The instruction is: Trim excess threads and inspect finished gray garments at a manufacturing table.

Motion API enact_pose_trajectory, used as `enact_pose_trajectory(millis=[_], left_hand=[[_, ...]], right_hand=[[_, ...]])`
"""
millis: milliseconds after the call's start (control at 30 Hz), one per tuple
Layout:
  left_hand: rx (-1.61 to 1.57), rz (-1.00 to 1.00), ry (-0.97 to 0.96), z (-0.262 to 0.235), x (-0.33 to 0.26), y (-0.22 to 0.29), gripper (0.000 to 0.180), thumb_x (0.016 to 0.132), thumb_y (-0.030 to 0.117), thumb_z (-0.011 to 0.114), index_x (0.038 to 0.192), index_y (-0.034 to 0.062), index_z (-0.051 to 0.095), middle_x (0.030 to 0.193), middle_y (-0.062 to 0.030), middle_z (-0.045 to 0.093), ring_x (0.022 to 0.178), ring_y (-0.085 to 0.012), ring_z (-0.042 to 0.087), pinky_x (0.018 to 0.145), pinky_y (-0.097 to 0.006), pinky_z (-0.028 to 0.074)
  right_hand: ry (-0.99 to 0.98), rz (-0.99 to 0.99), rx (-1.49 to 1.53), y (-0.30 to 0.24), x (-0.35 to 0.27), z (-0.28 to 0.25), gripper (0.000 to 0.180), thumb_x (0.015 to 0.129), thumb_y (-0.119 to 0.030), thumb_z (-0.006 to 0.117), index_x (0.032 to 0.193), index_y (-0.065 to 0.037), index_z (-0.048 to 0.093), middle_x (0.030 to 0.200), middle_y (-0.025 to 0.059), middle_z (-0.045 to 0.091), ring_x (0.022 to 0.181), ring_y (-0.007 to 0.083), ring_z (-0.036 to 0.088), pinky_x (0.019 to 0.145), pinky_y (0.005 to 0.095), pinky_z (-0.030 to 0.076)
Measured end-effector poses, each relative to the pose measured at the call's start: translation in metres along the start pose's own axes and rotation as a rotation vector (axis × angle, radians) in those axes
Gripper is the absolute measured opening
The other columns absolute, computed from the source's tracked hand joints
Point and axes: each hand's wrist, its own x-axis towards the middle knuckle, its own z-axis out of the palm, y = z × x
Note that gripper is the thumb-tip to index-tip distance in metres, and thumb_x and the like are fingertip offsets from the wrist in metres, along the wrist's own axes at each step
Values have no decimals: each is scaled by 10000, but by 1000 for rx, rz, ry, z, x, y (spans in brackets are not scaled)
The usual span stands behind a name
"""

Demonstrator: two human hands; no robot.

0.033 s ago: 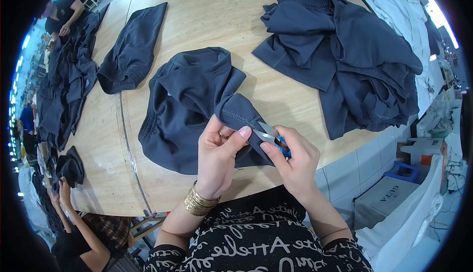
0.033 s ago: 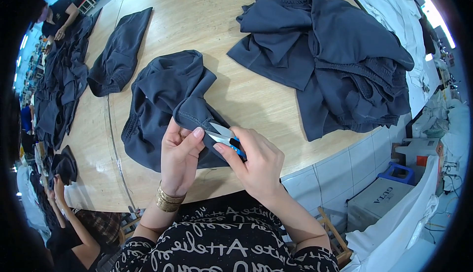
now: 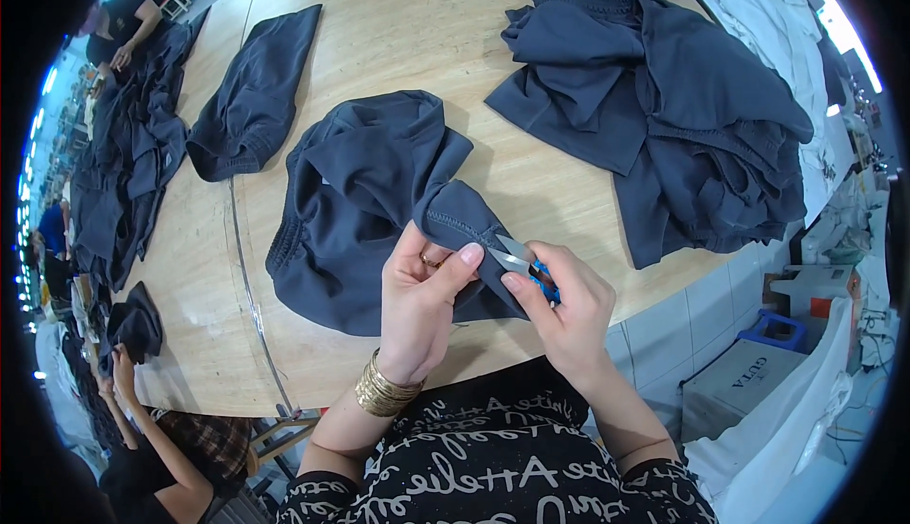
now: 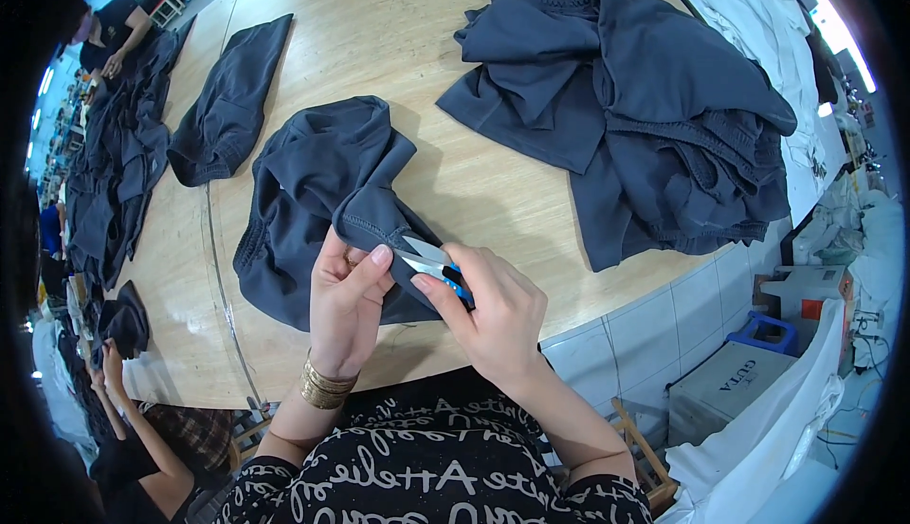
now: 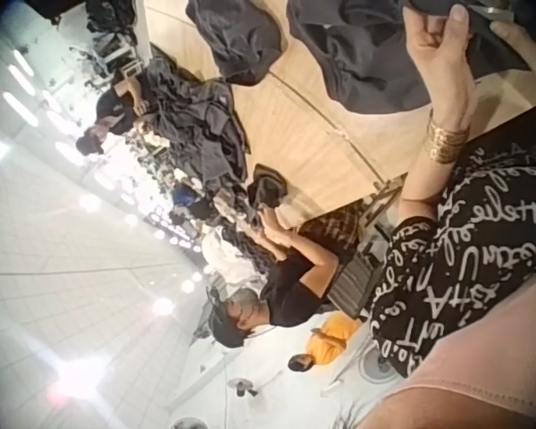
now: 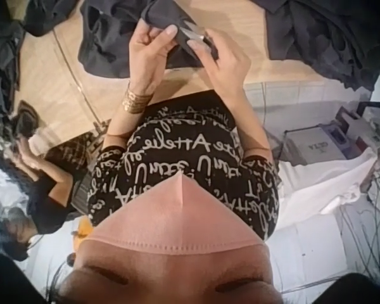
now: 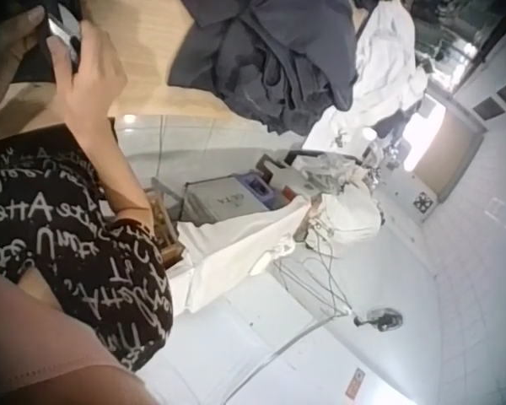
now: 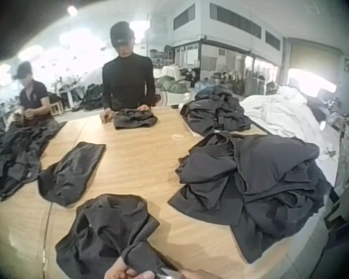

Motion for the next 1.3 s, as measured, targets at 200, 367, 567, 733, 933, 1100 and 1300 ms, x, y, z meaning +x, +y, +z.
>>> enact_pose_trajectory(millis=[200,367,567,733,933,1100,1300], left_hand=[[-79,-25,-8,-1,0,-1,345,865,5,567,1199,31,484,1044,-65,623,916,-113,600,816,-275,486],[-95,-31,-12,-1,0,-1,330,864,5,573,1182,37,490,1024,-59,627,911,-115,602,817,-280,486],[-84,-34,-1,-1,0,-2,327,863,6,577,1178,37,493,1019,-51,628,904,-106,598,817,-268,481],[-76,-27,-16,-3,0,-3,329,864,4,571,1182,39,492,1021,-48,627,901,-98,596,808,-258,480],[-78,-22,-12,-3,-1,-5,336,865,7,571,1189,40,490,1034,-50,625,907,-95,592,806,-255,480],[-86,-19,-1,1,-2,-4,342,865,11,575,1194,43,488,1027,-49,629,907,-98,592,809,-263,479],[-103,-22,18,2,-3,-7,337,867,14,575,1191,55,492,1031,-46,628,912,-106,595,808,-271,476]], right_hand=[[3,-113,-111,0,3,-3,273,769,-244,705,912,-35,603,691,65,586,568,201,568,492,294,423],[29,-38,-38,1,3,-4,281,761,-262,711,898,-40,607,664,60,564,551,196,555,485,293,414],[18,-100,-56,2,5,-1,275,761,-254,713,899,-39,609,661,61,563,541,192,547,478,291,405],[17,-72,-49,0,5,-1,267,766,-253,709,897,-43,608,655,56,558,539,189,545,476,290,402],[32,-100,-48,1,7,1,259,775,-252,701,894,-42,605,651,56,553,540,191,543,476,289,401],[52,-113,-61,2,7,3,260,780,-251,696,898,-39,602,654,58,553,543,198,542,478,295,404],[71,-138,-104,1,7,6,260,775,-243,699,904,-40,602,653,60,552,545,202,540,482,299,410]])
